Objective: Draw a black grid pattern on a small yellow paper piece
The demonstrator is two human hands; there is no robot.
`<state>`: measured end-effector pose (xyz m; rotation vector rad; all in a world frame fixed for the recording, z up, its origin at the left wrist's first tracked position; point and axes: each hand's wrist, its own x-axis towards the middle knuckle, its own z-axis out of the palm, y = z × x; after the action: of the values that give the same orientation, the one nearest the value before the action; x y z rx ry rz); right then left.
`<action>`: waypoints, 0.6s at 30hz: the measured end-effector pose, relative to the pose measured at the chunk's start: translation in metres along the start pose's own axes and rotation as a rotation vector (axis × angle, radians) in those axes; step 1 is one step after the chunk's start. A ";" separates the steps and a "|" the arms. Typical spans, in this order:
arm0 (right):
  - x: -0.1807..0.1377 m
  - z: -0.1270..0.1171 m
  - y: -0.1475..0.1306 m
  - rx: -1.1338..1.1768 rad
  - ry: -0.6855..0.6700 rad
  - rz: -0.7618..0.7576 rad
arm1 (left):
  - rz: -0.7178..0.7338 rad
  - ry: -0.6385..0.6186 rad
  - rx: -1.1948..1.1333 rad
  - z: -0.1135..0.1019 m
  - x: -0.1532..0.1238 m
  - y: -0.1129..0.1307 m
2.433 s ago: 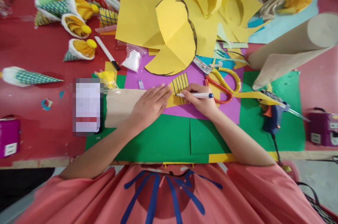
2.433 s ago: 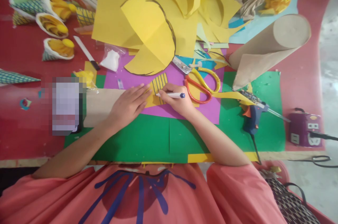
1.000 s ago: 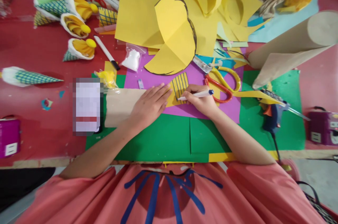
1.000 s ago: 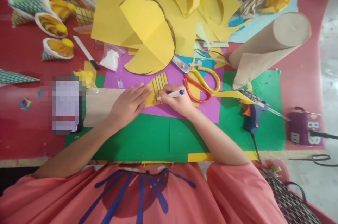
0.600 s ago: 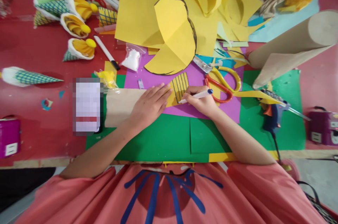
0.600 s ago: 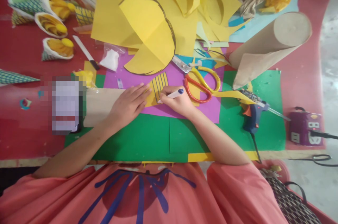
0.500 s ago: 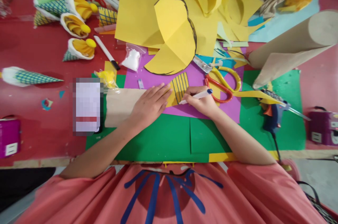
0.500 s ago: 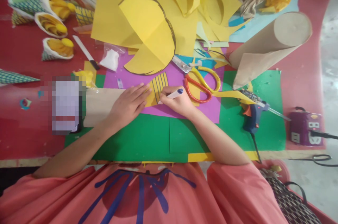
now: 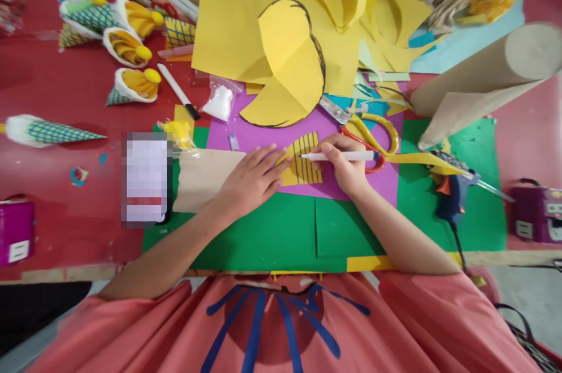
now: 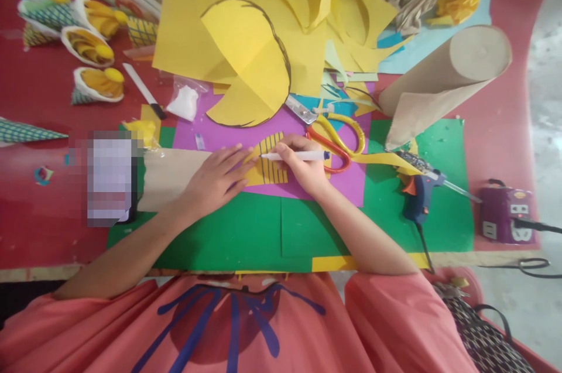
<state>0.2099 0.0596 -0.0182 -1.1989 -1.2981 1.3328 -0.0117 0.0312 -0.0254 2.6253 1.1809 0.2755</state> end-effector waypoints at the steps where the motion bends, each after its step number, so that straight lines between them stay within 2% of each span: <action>1: 0.000 0.000 0.000 -0.012 0.005 -0.001 | 0.029 -0.008 -0.010 0.000 0.000 0.001; 5: 0.002 0.002 0.002 -0.104 -0.021 0.001 | 0.116 -0.035 -0.021 0.000 0.000 0.005; 10: 0.002 0.004 0.004 -0.223 -0.038 -0.012 | 0.146 0.003 0.030 0.000 -0.001 0.005; 18: -0.001 0.004 0.006 -0.237 0.004 -0.056 | 0.118 0.028 0.068 -0.003 0.000 0.005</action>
<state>0.2060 0.0575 -0.0240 -1.3136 -1.5079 1.1598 -0.0090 0.0287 -0.0214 2.7636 1.0639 0.2997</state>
